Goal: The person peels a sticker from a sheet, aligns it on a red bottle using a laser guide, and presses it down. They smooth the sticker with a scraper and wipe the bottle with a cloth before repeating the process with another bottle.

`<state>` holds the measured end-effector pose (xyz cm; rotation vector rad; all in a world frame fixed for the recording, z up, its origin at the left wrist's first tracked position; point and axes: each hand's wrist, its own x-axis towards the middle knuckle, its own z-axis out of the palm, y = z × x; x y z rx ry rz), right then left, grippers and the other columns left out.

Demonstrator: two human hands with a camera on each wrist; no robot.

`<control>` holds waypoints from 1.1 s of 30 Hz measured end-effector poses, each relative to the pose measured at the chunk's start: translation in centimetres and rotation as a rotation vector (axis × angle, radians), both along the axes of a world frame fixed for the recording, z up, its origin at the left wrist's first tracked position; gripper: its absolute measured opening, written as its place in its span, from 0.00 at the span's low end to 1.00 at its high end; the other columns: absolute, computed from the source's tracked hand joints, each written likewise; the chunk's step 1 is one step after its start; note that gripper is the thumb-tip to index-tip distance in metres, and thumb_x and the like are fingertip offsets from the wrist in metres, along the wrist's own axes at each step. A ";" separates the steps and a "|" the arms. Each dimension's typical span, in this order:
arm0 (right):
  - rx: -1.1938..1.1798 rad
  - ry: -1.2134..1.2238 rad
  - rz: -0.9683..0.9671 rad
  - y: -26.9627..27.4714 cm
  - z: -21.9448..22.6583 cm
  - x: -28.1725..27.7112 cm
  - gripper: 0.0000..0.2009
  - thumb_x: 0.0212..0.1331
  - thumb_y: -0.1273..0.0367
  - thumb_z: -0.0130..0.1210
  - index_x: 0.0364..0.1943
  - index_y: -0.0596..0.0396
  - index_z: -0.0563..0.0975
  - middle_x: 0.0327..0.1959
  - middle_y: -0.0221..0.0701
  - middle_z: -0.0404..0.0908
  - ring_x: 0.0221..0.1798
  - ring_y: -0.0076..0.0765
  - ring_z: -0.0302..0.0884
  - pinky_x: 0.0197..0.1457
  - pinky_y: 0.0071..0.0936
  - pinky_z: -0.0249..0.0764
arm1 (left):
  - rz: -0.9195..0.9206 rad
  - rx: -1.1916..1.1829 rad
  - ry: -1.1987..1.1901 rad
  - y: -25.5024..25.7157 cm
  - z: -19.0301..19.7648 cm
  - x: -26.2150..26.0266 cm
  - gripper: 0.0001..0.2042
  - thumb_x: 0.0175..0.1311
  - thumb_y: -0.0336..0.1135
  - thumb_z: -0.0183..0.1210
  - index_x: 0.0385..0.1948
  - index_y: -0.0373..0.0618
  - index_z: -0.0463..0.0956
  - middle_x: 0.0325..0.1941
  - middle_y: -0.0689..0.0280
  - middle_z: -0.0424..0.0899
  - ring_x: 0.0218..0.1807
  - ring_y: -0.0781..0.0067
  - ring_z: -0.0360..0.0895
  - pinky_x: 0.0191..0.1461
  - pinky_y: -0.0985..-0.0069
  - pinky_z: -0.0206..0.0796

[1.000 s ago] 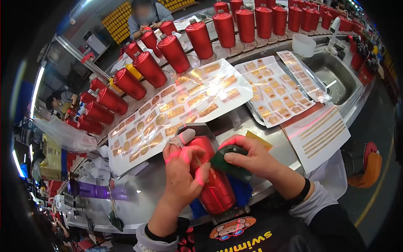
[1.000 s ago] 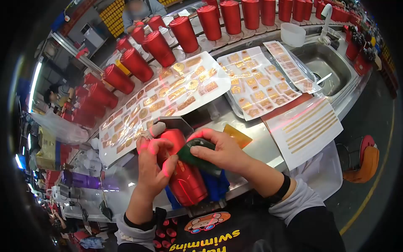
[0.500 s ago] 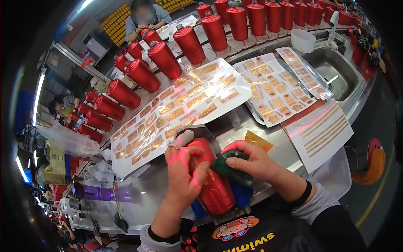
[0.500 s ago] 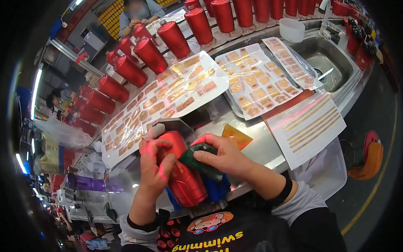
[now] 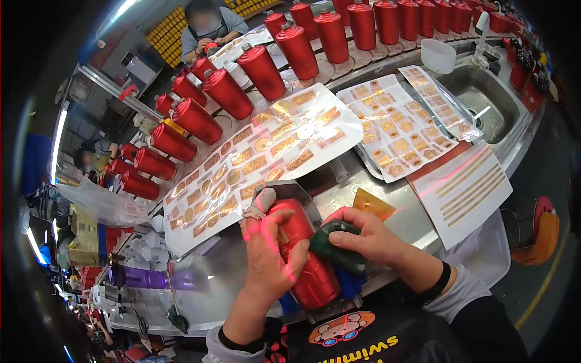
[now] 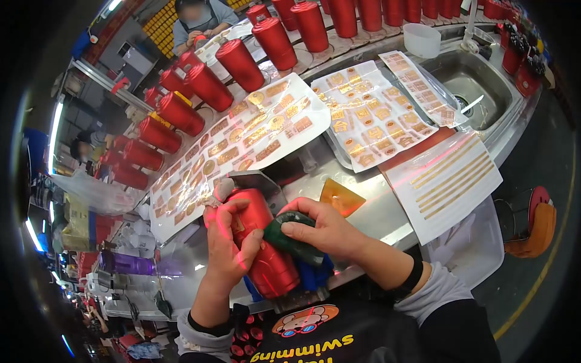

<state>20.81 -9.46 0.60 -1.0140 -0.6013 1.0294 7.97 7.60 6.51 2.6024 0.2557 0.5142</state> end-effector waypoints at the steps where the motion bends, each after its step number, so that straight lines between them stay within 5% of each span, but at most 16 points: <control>1: -0.004 0.007 -0.002 -0.1 0.1 -0.1 0.15 0.64 0.66 0.58 0.51 0.56 0.73 0.42 0.25 0.79 0.44 0.16 0.75 0.47 0.19 0.74 | 0.016 -0.064 0.002 -0.1 -0.1 0.0 0.26 0.49 0.34 0.66 0.52 0.40 0.71 0.50 0.52 0.73 0.55 0.51 0.65 0.63 0.60 0.55; 6: -0.060 0.000 -0.025 -0.7 0.0 0.1 0.14 0.64 0.66 0.58 0.51 0.56 0.73 0.42 0.25 0.79 0.43 0.16 0.75 0.46 0.19 0.74 | 0.002 -0.348 -0.143 0.1 -1.5 -0.5 0.31 0.48 0.35 0.66 0.57 0.37 0.68 0.54 0.51 0.69 0.57 0.51 0.63 0.64 0.61 0.53; 12: -0.049 -0.038 -0.024 -0.8 -0.3 0.0 0.14 0.64 0.66 0.58 0.51 0.56 0.73 0.42 0.25 0.79 0.43 0.16 0.75 0.46 0.19 0.74 | 0.099 -0.060 0.024 -1.9 0.3 -0.6 0.33 0.48 0.36 0.66 0.58 0.34 0.66 0.52 0.52 0.71 0.52 0.52 0.65 0.65 0.62 0.52; 18: -0.045 -0.034 -0.056 -1.2 -0.3 0.0 0.14 0.64 0.65 0.58 0.51 0.55 0.73 0.42 0.25 0.80 0.43 0.17 0.76 0.47 0.19 0.74 | 0.025 0.062 -0.172 -1.1 -0.1 -1.3 0.30 0.56 0.42 0.61 0.59 0.35 0.67 0.64 0.48 0.68 0.67 0.49 0.58 0.71 0.56 0.45; 24: -0.056 -0.084 -0.083 -1.1 0.1 0.2 0.14 0.65 0.65 0.58 0.50 0.55 0.73 0.41 0.25 0.80 0.42 0.16 0.75 0.45 0.18 0.74 | -0.003 0.382 -0.102 -2.6 -0.2 -3.8 0.28 0.61 0.52 0.57 0.56 0.40 0.75 0.66 0.49 0.68 0.70 0.42 0.56 0.74 0.47 0.33; 33: -0.012 -0.063 -0.035 -0.3 0.0 -0.4 0.15 0.64 0.65 0.59 0.51 0.56 0.73 0.42 0.25 0.79 0.44 0.16 0.75 0.47 0.18 0.73 | 0.025 0.051 -0.185 -0.6 -0.6 -2.6 0.18 0.63 0.40 0.53 0.49 0.36 0.76 0.65 0.49 0.69 0.68 0.48 0.58 0.72 0.55 0.43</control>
